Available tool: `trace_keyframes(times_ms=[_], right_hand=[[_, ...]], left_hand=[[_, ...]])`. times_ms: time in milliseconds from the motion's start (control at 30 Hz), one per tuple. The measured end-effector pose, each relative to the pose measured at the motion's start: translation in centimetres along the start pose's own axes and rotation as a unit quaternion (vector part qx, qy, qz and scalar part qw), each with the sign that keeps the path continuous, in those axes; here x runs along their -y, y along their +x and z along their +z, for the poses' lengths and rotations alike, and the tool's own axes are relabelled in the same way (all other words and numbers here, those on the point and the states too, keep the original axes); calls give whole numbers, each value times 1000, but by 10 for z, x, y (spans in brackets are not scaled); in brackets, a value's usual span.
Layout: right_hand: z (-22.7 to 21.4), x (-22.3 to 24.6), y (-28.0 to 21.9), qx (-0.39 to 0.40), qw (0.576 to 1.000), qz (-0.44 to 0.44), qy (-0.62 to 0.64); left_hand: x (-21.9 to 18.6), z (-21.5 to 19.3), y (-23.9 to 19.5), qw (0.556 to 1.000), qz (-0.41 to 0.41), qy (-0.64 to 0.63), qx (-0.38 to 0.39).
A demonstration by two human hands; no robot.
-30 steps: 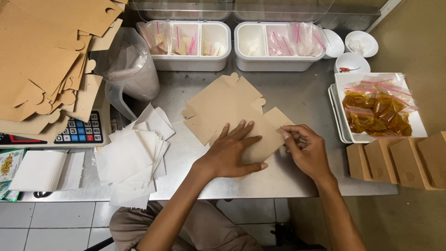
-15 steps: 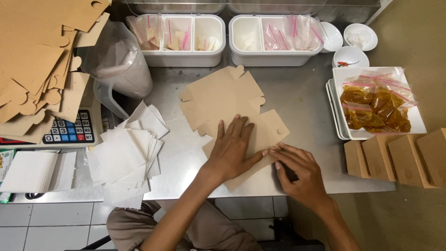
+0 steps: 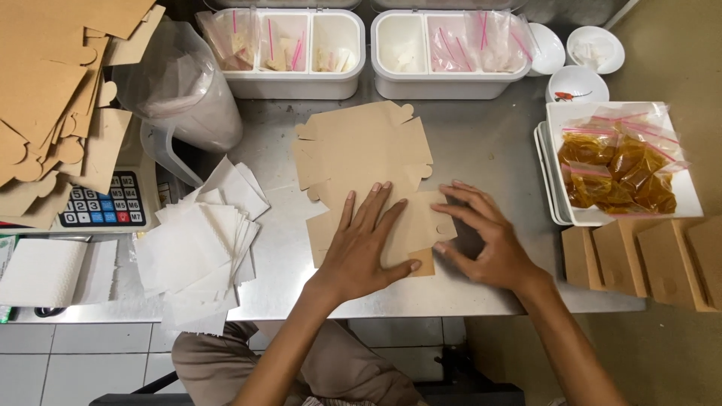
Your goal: The person places a small sealed packet into a cardboard box and closes it. They then stack several closed boxes and proceed to fold flat cardboard pieces into boxes by hand, pressing the flaps to form the structure.
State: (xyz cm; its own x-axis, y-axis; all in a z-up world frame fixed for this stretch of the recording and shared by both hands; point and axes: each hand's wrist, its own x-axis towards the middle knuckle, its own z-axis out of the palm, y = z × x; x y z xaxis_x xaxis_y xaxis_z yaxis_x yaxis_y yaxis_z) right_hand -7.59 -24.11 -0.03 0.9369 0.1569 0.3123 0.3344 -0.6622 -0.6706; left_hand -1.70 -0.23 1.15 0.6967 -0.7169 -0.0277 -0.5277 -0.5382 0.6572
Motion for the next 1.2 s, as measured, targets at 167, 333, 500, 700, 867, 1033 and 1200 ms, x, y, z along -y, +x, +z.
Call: trace_keyframes(times_ms=[167, 333, 500, 700, 867, 1033, 1200], right_hand=[[7, 4, 7, 63, 997, 41, -3], [6, 4, 6, 75, 996, 56, -14], [6, -4, 3, 119, 992, 42, -20], [2, -2, 6, 150, 988, 20, -31], [2, 0, 6, 150, 988, 23, -21], [4, -4, 5, 118, 991, 54, 16], [9, -3, 4, 104, 993, 49, -17]], left_hand=[[7, -2, -1, 1000, 10, 8, -6], [7, -2, 1, 1000, 14, 6, -17], [8, -1, 1, 1000, 15, 3, -26], [8, -1, 1, 999, 20, -1, -33], [7, -1, 1, 999, 19, -1, -36], [6, -1, 1, 999, 18, -3, -43], [7, 0, 0, 999, 19, -5, -47]])
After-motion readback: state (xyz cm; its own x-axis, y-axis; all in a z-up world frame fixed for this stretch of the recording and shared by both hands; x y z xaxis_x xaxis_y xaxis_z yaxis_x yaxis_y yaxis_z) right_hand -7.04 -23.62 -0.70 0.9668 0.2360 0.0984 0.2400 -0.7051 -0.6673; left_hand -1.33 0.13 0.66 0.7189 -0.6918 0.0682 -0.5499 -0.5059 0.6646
